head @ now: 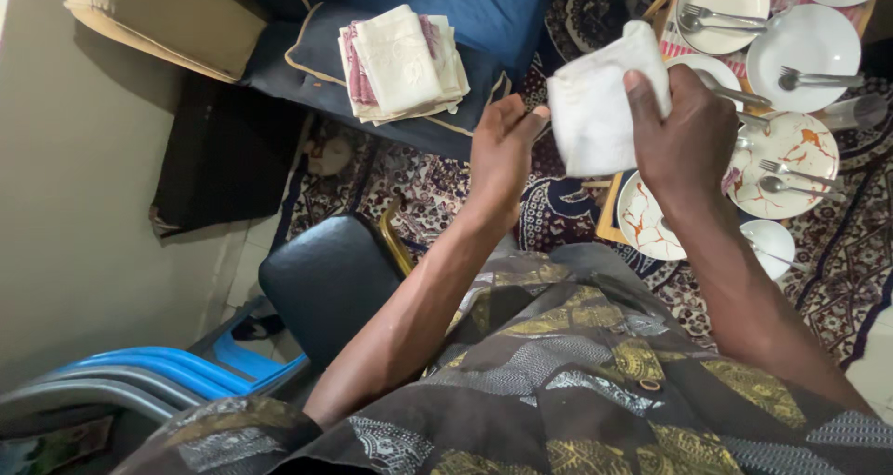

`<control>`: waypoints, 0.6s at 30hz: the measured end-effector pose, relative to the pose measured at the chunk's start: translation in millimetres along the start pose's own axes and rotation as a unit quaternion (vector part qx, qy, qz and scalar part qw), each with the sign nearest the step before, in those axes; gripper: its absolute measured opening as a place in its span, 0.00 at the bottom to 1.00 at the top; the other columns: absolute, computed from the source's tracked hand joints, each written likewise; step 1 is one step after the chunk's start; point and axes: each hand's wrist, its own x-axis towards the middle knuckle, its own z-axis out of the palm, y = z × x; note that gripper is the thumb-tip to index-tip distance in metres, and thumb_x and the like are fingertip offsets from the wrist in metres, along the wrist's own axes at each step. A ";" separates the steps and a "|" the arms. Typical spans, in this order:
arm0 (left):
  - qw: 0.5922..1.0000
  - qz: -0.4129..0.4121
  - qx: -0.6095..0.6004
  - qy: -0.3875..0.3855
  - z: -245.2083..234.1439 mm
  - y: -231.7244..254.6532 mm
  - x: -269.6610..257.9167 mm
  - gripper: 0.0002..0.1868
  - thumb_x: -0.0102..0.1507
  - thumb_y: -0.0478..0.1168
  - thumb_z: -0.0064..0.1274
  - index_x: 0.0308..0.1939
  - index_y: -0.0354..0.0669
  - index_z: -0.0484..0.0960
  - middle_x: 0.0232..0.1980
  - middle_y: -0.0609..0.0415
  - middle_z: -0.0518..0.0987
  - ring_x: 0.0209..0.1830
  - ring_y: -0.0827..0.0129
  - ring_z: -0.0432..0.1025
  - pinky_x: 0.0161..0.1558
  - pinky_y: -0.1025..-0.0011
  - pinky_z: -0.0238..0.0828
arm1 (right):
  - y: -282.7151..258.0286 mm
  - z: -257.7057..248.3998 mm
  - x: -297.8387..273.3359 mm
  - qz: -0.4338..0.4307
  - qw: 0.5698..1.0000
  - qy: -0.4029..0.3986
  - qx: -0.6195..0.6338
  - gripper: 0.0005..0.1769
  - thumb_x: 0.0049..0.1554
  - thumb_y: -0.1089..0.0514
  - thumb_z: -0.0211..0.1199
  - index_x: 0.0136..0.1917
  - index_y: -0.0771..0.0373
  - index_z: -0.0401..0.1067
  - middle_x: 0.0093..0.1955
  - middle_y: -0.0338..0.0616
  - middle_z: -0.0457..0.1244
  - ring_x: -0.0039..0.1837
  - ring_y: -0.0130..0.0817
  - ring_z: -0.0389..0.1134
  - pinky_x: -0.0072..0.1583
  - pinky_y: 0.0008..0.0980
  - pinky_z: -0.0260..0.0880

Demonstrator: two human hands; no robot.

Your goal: The person takes a stack of napkins from a shelf and folds them one by one, placing each folded napkin onto a table next to plates and cutlery.

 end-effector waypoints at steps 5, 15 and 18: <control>0.986 -0.054 -0.052 -0.146 24.5 -0.8 -24.6 0.41 0.66 0.57 0.50 0.75 0.39 0.55 0.73 0.36 0.65 0.72 0.50 0.63 0.70 0.50 0.59 | -18.6 -12.1 -28.2 -0.036 0.996 -0.067 -0.035 0.24 0.68 0.42 0.65 0.46 0.67 0.71 0.37 0.51 0.65 0.39 0.49 0.67 0.42 0.51 0.65; 0.962 -0.013 -0.265 -0.069 67.6 -38.9 -42.5 0.32 0.67 0.53 0.56 0.69 0.38 0.70 0.58 0.46 0.77 0.57 0.54 0.73 0.57 0.51 0.69 | 6.6 -73.0 -73.5 -0.128 0.978 -0.060 0.152 0.16 0.63 0.57 0.69 0.62 0.65 0.73 0.61 0.50 0.62 0.62 0.44 0.67 0.59 0.41 0.73; 0.932 -0.043 -0.343 -0.108 90.5 -50.6 -63.9 0.33 0.67 0.55 0.53 0.68 0.37 0.70 0.63 0.45 0.77 0.61 0.53 0.73 0.58 0.50 0.70 | 44.1 -84.5 -81.0 -0.036 0.966 -0.016 0.254 0.19 0.65 0.53 0.67 0.63 0.67 0.69 0.61 0.47 0.63 0.63 0.39 0.68 0.59 0.35 0.74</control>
